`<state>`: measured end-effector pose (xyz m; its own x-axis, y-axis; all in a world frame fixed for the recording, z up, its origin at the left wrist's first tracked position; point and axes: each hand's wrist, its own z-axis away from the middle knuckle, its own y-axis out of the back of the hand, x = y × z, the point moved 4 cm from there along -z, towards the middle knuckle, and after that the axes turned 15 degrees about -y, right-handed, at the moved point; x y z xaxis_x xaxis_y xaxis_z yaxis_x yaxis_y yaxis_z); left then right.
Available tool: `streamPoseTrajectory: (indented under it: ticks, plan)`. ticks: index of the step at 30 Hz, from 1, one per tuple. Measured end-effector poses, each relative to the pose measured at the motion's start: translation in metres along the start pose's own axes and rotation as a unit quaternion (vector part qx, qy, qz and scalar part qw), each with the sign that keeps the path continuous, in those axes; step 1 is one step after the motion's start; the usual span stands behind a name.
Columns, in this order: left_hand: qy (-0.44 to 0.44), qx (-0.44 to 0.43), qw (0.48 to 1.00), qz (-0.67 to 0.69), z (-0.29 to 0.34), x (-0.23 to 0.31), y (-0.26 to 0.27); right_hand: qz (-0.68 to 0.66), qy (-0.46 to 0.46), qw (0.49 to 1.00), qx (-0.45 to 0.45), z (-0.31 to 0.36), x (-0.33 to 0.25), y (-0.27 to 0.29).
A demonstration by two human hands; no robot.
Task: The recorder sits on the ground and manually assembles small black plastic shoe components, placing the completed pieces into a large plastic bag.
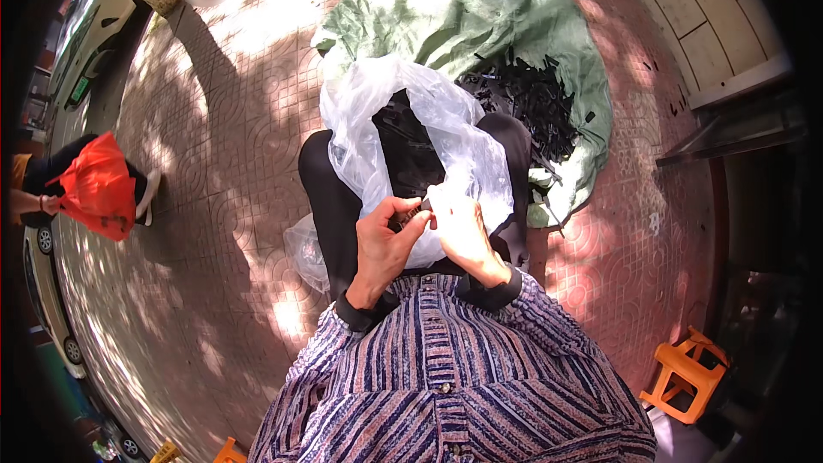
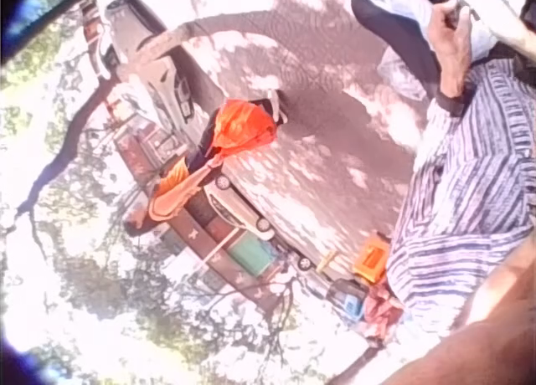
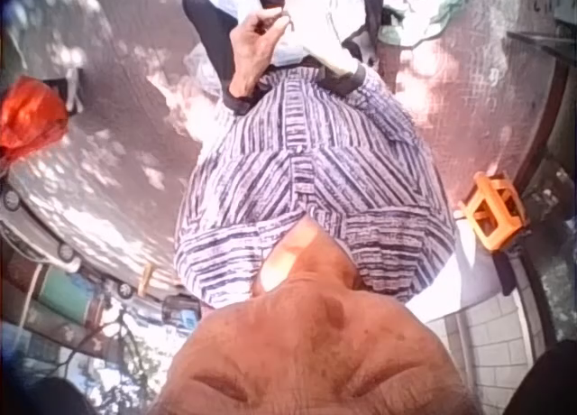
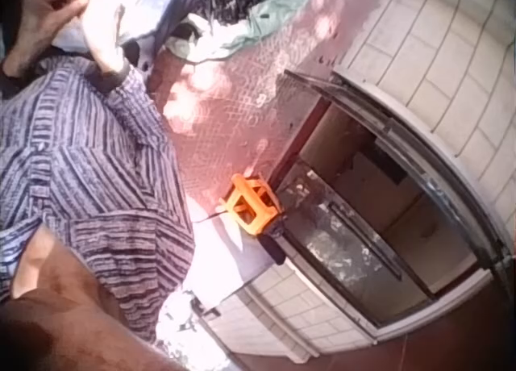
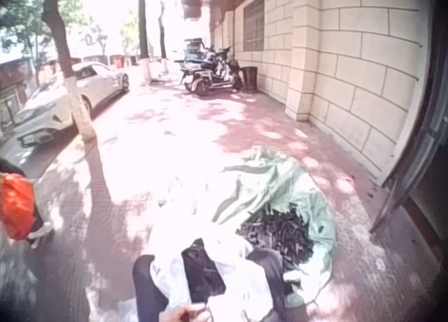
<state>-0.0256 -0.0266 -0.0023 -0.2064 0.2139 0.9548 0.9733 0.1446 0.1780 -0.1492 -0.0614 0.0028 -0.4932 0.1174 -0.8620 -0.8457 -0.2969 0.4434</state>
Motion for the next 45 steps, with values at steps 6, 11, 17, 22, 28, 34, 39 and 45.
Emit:
streamPoseTrajectory:
  ticks: [6,11,17,22,28,34,39,45]
  plan:
    - [0.088,0.020,0.990,0.104,-0.005,-0.014,0.006,-0.052,-0.010,0.999,0.002,0.004,-0.010,-0.005]
    - [-0.006,-0.024,0.999,0.024,-0.002,-0.009,0.004,0.004,0.092,0.994,0.053,0.000,0.001,-0.006]
    - [-0.032,0.040,0.999,0.012,-0.001,-0.016,0.002,-0.067,-0.053,0.996,0.032,0.005,-0.004,-0.013]
    - [-0.034,0.012,0.999,0.008,-0.001,-0.006,0.002,-0.173,-0.093,0.979,0.046,-0.006,0.010,-0.012]
    - [0.086,0.048,0.973,0.208,-0.002,0.002,-0.001,-0.337,-0.197,0.919,-0.061,-0.007,0.014,-0.011]
    - [0.178,0.068,0.929,0.317,-0.004,-0.006,-0.001,-0.330,-0.194,0.922,-0.048,-0.004,0.010,-0.011]
    - [0.207,0.084,0.929,0.295,-0.004,-0.012,-0.003,-0.340,-0.194,0.920,-0.038,-0.002,0.014,-0.013]
    - [0.189,0.091,0.940,0.269,-0.004,-0.009,-0.002,-0.428,-0.206,0.876,-0.079,-0.002,0.013,-0.015]
